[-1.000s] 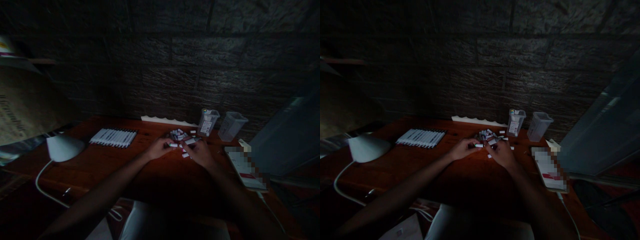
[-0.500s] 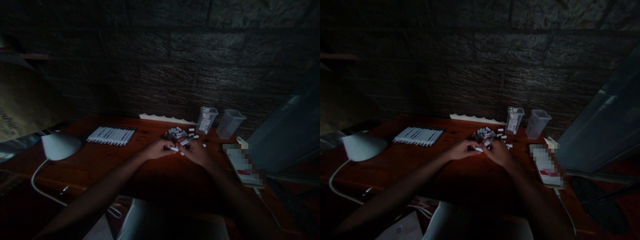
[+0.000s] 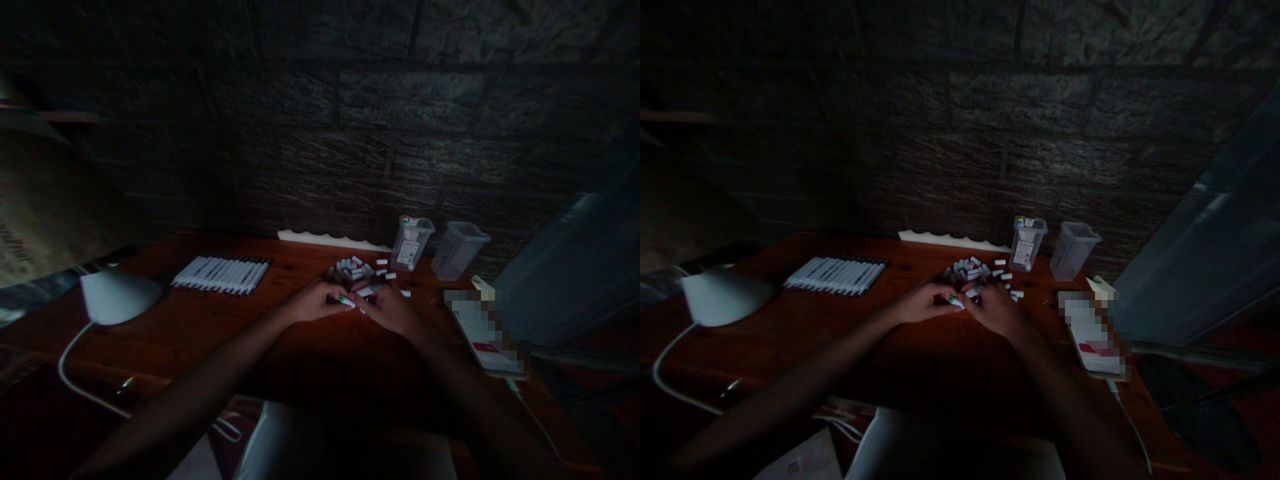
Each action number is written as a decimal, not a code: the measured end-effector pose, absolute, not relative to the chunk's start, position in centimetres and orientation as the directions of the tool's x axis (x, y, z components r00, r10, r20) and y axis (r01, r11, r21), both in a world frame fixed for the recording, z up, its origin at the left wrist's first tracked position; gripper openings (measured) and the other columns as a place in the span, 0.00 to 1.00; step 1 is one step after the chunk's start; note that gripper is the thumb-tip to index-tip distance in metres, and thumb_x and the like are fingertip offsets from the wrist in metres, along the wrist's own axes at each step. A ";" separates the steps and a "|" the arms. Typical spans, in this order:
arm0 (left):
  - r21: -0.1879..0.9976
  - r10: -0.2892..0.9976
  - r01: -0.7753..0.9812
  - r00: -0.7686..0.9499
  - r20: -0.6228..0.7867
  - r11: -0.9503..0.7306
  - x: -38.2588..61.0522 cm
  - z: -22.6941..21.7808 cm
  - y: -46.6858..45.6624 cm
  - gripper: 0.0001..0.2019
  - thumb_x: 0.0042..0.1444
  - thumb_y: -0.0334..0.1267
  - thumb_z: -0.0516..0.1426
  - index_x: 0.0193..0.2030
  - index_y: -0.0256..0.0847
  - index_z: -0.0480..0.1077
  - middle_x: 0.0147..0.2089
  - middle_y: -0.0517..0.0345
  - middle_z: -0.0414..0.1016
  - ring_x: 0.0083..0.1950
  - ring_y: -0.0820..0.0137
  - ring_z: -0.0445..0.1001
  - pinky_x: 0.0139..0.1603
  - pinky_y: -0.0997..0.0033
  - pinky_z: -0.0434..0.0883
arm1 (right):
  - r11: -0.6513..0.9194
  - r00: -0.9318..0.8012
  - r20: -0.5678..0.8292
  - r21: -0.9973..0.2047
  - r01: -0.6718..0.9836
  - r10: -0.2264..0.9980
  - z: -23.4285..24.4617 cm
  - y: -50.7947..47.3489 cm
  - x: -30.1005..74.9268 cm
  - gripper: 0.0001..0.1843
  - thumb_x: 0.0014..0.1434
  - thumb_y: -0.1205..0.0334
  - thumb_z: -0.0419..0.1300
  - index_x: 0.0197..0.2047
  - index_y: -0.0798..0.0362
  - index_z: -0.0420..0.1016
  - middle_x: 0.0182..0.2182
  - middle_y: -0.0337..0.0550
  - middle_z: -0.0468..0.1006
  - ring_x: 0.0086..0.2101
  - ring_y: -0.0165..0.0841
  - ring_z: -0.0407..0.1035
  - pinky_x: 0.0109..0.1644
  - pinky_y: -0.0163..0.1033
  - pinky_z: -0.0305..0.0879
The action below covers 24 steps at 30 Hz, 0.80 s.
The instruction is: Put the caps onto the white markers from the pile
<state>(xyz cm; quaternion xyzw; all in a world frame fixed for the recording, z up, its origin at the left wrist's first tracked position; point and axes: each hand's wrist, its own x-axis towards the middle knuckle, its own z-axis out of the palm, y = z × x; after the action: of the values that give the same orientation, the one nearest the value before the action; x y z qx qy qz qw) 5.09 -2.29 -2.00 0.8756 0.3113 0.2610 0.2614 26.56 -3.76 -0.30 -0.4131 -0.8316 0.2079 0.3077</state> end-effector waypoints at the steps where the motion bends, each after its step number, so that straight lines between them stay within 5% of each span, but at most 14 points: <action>1: 0.621 0.677 0.403 0.676 0.293 -0.672 5.1 -2.0 -2.3 0.13 0.58 0.46 0.59 0.40 0.36 0.75 0.31 0.59 0.75 0.30 0.75 0.68 0.32 0.77 0.62 | 0.565 -0.467 0.332 -0.603 0.563 0.819 -0.3 -3.8 26.6 0.11 0.60 0.59 0.58 0.40 0.51 0.80 0.35 0.41 0.83 0.34 0.34 0.76 0.40 0.37 0.67; 24: 0.510 0.647 0.452 0.695 0.313 -0.732 5.2 -2.2 -2.2 0.14 0.59 0.46 0.58 0.34 0.35 0.74 0.26 0.63 0.69 0.27 0.76 0.63 0.29 0.76 0.57 | 0.552 -0.471 0.306 -0.600 0.579 0.827 -0.5 -3.8 26.6 0.12 0.60 0.56 0.57 0.42 0.52 0.79 0.32 0.41 0.82 0.31 0.33 0.76 0.35 0.35 0.66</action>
<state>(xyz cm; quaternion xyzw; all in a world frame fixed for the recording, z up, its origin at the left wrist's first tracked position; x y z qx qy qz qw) 5.23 -2.22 -2.18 0.8984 0.3057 0.2427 0.2014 26.61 -3.78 -0.53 -0.4233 -0.8308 0.2122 0.2924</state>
